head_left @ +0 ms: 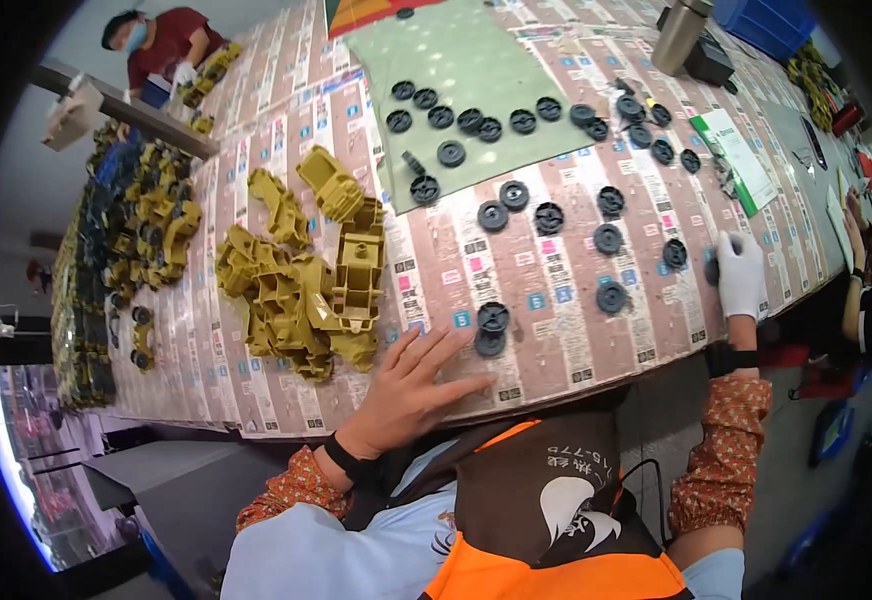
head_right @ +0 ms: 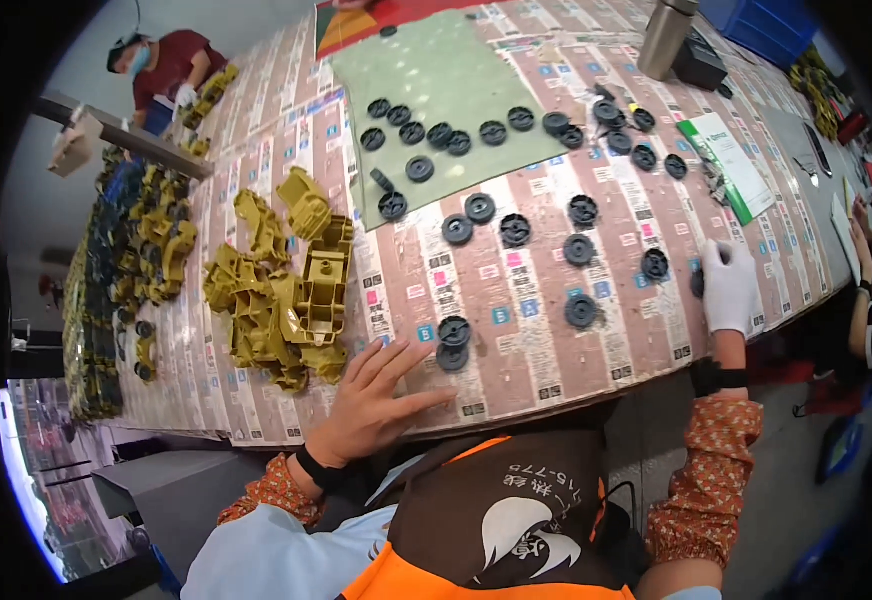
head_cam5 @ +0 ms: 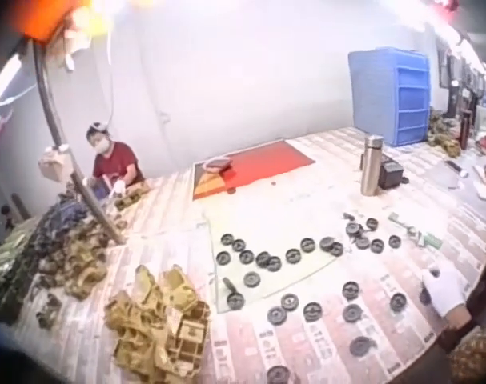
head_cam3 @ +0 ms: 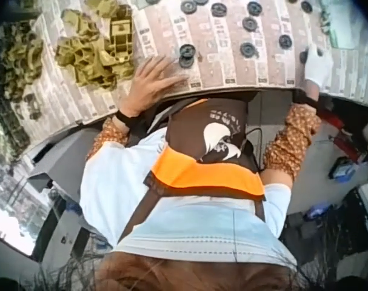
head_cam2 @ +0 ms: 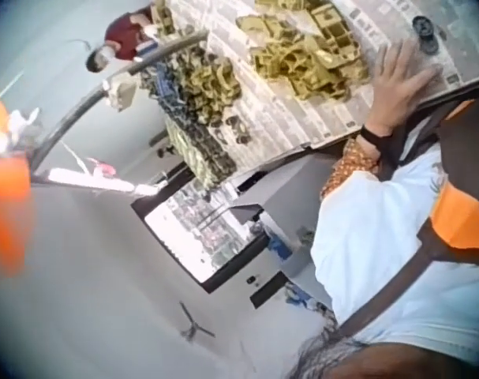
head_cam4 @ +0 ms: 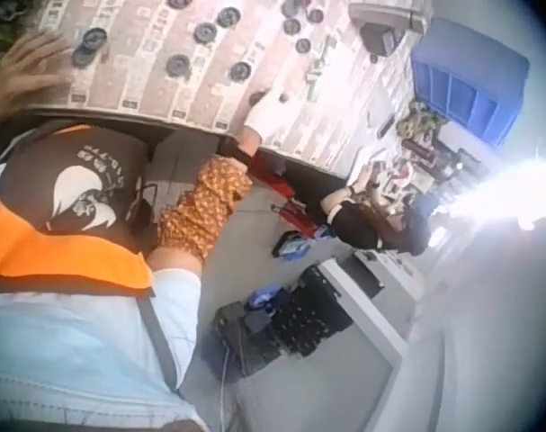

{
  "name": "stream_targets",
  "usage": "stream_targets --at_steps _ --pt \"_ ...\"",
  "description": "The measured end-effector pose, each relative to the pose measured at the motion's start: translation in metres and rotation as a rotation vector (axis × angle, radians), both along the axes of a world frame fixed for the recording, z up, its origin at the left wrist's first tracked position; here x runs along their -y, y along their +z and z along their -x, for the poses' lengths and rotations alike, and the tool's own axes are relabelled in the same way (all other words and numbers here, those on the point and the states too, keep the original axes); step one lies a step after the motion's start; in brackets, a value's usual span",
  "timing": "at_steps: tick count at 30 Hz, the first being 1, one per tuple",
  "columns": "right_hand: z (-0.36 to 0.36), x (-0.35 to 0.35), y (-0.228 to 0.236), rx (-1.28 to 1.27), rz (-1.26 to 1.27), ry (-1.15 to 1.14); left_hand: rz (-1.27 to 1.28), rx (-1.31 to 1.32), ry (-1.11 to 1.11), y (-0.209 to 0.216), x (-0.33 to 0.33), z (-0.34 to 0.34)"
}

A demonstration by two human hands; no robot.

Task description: Manually assemble black wheel components into yellow plastic vehicle chassis.

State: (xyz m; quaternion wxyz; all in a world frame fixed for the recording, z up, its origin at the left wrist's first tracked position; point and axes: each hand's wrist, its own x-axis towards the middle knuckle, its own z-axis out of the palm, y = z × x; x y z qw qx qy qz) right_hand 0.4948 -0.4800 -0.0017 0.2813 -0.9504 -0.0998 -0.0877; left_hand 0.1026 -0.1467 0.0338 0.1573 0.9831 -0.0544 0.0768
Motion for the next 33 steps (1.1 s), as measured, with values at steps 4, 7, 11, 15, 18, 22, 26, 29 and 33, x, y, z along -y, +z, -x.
stream_targets --at_steps 4,7,11,15,18,22,26,29,33 --pt "0.051 -0.076 0.012 0.117 0.085 0.358 0.181 -0.106 0.058 -0.009 -0.004 -0.003" --pt "0.075 -0.117 0.041 -0.200 -0.156 0.399 0.210 -0.172 0.055 -0.011 -0.012 -0.025" --pt "0.083 -0.125 0.052 -0.253 -0.265 0.449 0.235 -0.240 0.115 -0.008 -0.010 -0.042" --pt "0.086 -0.111 0.043 -0.263 -0.066 0.394 0.242 -0.184 0.136 -0.011 -0.011 -0.040" --pt "0.092 -0.089 0.025 -0.110 0.015 0.467 0.236 -0.214 0.085 -0.007 -0.006 -0.029" --pt "0.102 -0.076 0.013 0.055 0.136 0.516 0.145 -0.278 0.062 -0.009 -0.009 0.010" --pt "0.099 -0.087 0.029 -0.070 0.098 0.524 0.064 -0.209 0.082 -0.018 -0.006 0.040" --pt "0.093 -0.103 0.036 -0.100 0.170 0.525 -0.007 -0.146 0.115 -0.021 -0.001 0.041" --pt "0.109 -0.130 0.050 -0.038 0.449 0.535 -0.120 -0.084 0.071 -0.033 0.002 0.049"
